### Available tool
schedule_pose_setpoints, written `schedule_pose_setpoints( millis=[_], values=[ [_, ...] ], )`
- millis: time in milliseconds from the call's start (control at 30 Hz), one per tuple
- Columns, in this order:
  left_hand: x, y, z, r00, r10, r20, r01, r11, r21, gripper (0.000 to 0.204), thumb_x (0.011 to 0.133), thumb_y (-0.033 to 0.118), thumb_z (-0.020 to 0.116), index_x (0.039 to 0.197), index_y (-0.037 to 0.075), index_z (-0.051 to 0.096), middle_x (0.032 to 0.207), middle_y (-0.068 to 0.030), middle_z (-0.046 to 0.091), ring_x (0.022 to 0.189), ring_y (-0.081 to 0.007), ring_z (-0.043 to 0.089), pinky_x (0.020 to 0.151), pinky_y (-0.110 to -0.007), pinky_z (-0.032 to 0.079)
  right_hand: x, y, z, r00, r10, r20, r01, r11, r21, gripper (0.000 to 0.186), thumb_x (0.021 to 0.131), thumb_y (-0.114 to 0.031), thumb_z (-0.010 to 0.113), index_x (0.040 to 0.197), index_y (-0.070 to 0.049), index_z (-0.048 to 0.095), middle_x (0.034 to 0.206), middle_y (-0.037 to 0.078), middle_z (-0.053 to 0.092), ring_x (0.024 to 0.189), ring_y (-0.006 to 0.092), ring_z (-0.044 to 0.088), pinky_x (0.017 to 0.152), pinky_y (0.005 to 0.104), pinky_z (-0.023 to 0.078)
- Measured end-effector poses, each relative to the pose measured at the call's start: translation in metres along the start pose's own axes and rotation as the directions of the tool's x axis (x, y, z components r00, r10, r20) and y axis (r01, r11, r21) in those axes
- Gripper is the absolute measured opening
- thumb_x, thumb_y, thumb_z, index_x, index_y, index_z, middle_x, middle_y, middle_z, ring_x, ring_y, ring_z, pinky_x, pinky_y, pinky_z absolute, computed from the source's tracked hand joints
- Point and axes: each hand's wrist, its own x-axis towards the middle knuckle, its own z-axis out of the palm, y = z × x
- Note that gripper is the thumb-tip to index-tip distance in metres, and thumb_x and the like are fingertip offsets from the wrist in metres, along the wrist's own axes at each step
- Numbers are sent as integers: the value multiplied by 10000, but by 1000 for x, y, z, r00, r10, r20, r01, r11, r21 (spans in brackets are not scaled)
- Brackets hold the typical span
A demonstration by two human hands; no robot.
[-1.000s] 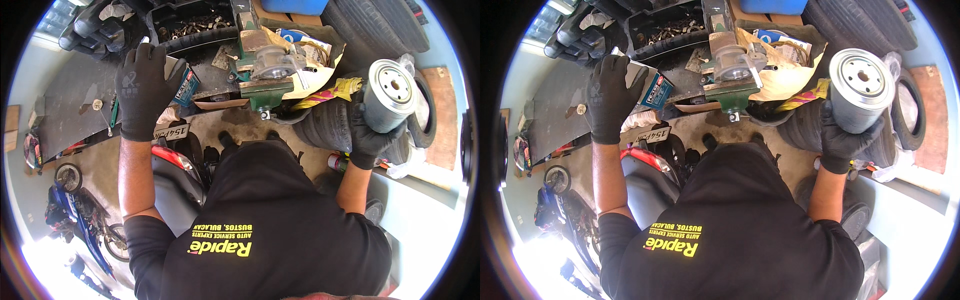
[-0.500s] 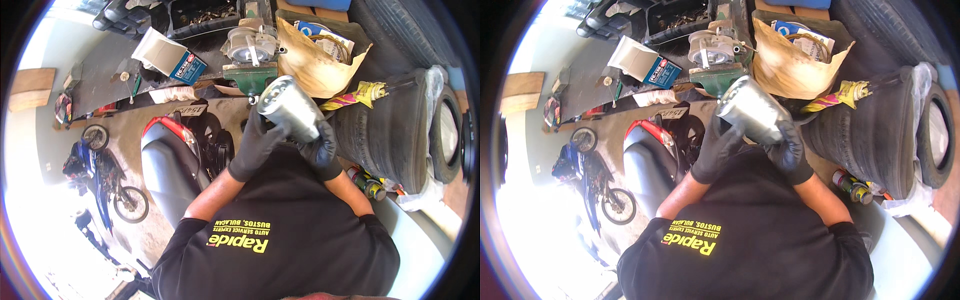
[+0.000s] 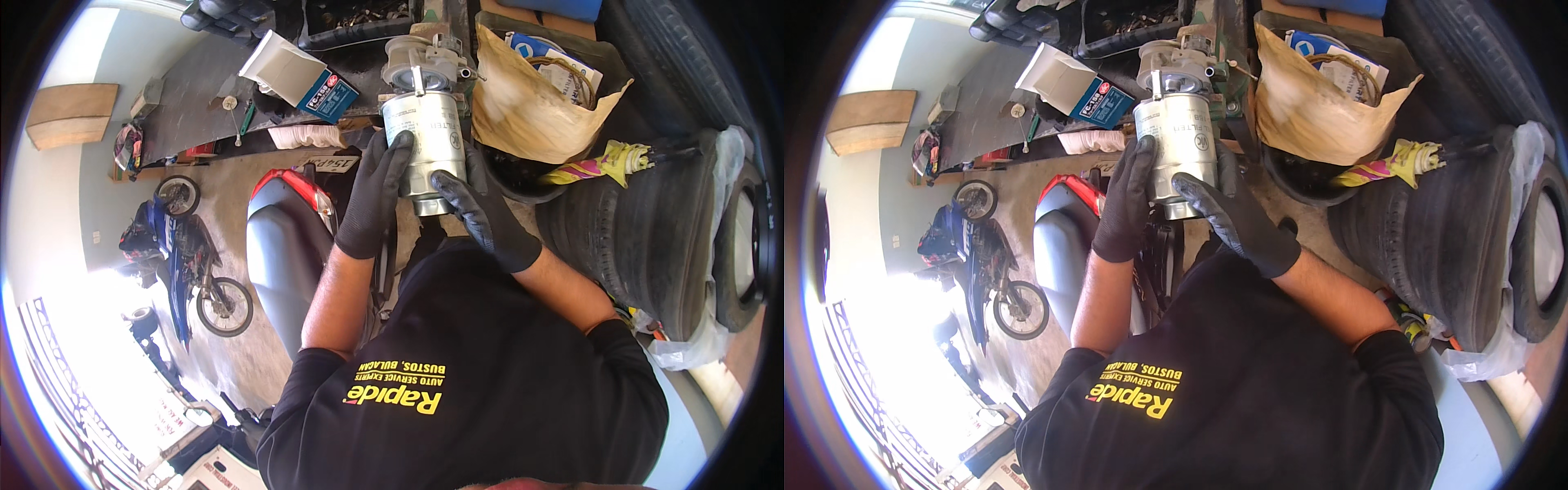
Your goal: The person removes a new fuel filter from its packaging and places it into a bench vise. They tighten the vise to secure the filter, then loosen it and remove the filter from the vise.
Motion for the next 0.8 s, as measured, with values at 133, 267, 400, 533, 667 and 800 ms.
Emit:
schedule_pose_setpoints(
  millis=[133,267,400,533,667,800],
  values=[
    [7,-14,-7,968,-245,57,252,943,-217,427,1064,335,591,1269,-39,582,1128,-79,566,1015,-152,554,889,-298,471,12,6,17,997,-42,-72,51,991,125,738,980,-204,714,1543,7,286,1430,137,512,1279,192,537,1042,337,488],
    [17,-29,-18,981,-161,109,190,911,-367,421,1058,309,603,1293,-39,574,1116,-76,559,1005,-152,546,887,-301,469,19,12,33,983,-77,-166,99,987,128,722,978,-211,710,1534,1,301,1427,137,518,1263,185,556,1015,333,505],
    [23,-49,-31,986,-19,169,76,937,-340,401,1070,278,557,1313,-41,561,1158,-102,573,1036,-188,562,912,-325,477,23,16,42,959,-66,-275,87,994,66,727,974,-267,711,1520,2,313,1379,127,539,1209,185,588,975,332,526],
    [22,-73,-38,884,-195,425,412,754,-511,469,1108,347,455,1393,-20,520,1288,-127,623,1146,-216,620,956,-369,519,28,26,51,907,-120,-404,121,992,-23,674,970,-247,709,1489,-15,345,1356,122,544,1154,181,609,949,335,543],
    [24,-86,-34,706,-218,674,704,316,-635,578,1037,411,577,1414,-19,493,1233,-118,646,1135,-179,615,994,-331,493,29,38,59,862,-153,-484,191,981,30,597,983,-240,678,1453,-33,374,1338,126,548,1144,181,615,952,344,554],
    [30,-80,-30,863,-122,491,477,517,-710,497,1020,314,646,1340,-50,536,1142,-78,684,1034,-136,634,922,-295,509,29,43,64,859,-80,-506,194,965,176,573,1009,-255,630,1463,-32,361,1322,136,555,1148,190,619,960,362,561]
  ],
)
